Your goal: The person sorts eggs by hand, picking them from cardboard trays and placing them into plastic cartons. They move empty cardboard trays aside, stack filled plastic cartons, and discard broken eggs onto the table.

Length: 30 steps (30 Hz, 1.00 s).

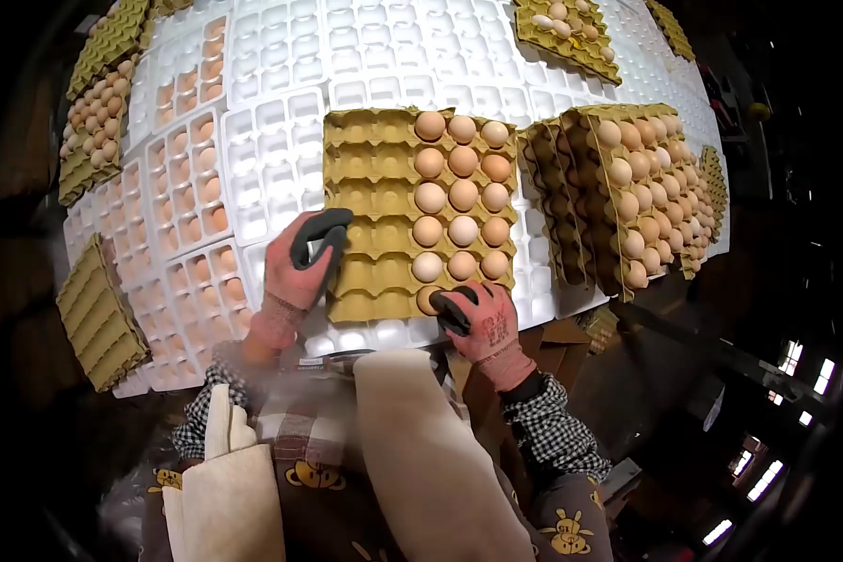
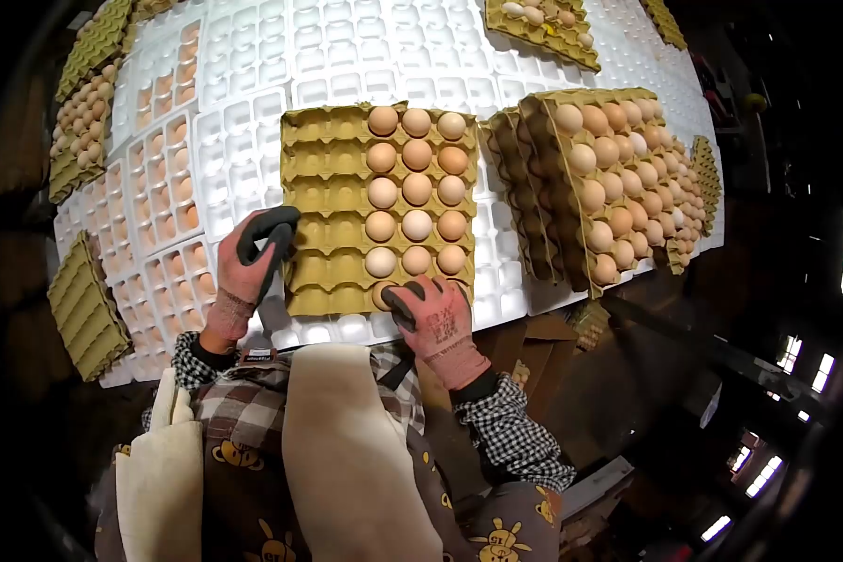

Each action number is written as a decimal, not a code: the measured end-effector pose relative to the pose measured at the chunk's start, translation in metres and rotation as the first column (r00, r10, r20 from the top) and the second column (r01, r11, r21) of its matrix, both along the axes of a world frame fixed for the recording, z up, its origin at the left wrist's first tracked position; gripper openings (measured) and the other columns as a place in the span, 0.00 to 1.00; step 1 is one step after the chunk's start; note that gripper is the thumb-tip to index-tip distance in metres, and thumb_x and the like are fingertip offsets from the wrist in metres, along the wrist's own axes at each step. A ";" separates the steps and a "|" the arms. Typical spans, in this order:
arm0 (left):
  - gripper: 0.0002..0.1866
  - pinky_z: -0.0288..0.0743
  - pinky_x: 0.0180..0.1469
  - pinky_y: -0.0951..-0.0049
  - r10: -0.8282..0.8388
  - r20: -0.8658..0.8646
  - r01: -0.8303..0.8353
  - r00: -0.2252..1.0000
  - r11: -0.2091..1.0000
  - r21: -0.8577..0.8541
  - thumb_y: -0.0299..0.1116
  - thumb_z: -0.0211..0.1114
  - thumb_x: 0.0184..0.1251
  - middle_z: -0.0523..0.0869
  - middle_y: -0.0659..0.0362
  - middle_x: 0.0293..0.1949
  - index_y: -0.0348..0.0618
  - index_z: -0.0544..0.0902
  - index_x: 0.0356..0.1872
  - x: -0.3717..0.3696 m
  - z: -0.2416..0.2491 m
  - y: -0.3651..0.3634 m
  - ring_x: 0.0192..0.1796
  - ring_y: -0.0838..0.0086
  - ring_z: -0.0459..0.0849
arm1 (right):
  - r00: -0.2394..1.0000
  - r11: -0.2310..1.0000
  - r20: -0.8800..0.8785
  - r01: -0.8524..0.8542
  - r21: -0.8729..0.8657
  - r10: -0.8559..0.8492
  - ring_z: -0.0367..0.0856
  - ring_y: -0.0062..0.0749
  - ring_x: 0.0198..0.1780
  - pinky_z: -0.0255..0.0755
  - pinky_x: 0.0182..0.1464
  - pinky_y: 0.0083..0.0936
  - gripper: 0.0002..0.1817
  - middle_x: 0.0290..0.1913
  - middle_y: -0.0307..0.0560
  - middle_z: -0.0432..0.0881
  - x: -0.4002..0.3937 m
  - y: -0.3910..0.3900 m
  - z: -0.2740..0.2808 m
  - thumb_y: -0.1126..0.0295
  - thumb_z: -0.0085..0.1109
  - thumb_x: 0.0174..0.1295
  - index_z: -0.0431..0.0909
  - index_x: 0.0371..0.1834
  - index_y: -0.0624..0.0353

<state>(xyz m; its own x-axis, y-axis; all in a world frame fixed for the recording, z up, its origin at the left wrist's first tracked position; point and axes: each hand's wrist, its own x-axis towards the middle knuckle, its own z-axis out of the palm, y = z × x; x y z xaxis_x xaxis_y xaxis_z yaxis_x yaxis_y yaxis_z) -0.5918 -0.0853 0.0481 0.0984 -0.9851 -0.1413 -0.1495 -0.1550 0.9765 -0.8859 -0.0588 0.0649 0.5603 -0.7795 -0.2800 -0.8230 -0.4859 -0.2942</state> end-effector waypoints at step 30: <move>0.28 0.80 0.45 0.60 -0.203 0.877 0.445 0.436 0.895 -0.015 0.44 0.72 0.54 0.80 0.50 0.47 0.46 0.77 0.55 -0.089 0.016 -0.039 0.42 0.57 0.85 | 0.028 0.422 0.422 0.101 0.901 -0.906 0.82 0.21 0.38 0.76 0.40 0.19 0.16 0.45 0.44 0.84 -0.026 -0.026 0.030 0.67 0.58 0.65 0.80 0.52 0.65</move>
